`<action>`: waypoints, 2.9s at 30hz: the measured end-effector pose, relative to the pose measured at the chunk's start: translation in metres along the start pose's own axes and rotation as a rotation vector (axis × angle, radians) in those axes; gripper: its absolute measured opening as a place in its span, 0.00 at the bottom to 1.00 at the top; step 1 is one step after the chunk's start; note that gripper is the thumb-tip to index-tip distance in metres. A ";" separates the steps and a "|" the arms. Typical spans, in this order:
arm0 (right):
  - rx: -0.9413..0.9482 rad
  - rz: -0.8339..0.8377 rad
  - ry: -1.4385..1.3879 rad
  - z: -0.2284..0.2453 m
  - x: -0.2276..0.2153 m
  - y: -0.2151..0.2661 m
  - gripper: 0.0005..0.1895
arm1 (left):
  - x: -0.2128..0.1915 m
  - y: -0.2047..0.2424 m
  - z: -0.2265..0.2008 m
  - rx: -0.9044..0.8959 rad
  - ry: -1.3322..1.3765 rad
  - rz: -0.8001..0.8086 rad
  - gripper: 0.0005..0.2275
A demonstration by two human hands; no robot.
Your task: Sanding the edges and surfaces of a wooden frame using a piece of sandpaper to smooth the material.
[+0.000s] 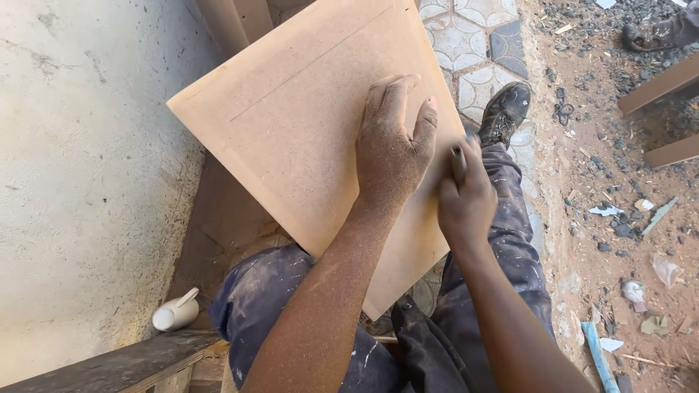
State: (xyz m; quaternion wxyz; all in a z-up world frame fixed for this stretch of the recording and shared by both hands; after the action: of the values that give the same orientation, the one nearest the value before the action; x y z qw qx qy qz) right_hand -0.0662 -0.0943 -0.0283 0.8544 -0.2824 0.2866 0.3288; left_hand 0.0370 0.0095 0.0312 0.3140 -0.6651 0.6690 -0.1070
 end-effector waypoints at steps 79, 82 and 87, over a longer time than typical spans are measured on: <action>-0.257 -0.064 -0.026 -0.010 0.019 0.028 0.24 | -0.020 -0.036 0.012 -0.013 -0.099 0.017 0.18; -0.307 -0.106 -0.008 0.007 0.025 0.009 0.24 | -0.034 -0.075 0.020 0.057 -0.413 -0.062 0.19; -0.535 -0.042 0.015 0.053 0.032 -0.038 0.22 | -0.030 -0.103 0.044 0.048 -0.864 -0.140 0.30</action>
State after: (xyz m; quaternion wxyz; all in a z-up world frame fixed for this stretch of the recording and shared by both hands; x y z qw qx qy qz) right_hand -0.0031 -0.0696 -0.0026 0.7538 -0.5067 0.1898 0.3729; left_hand 0.1442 0.0412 0.0630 0.5724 -0.6850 0.4269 0.1443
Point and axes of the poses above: each hand's wrist, its own y-axis away from the middle knuckle, its own x-axis out of the palm, z = x × y, the point moved 2 cm from there along -y, towards the middle knuckle
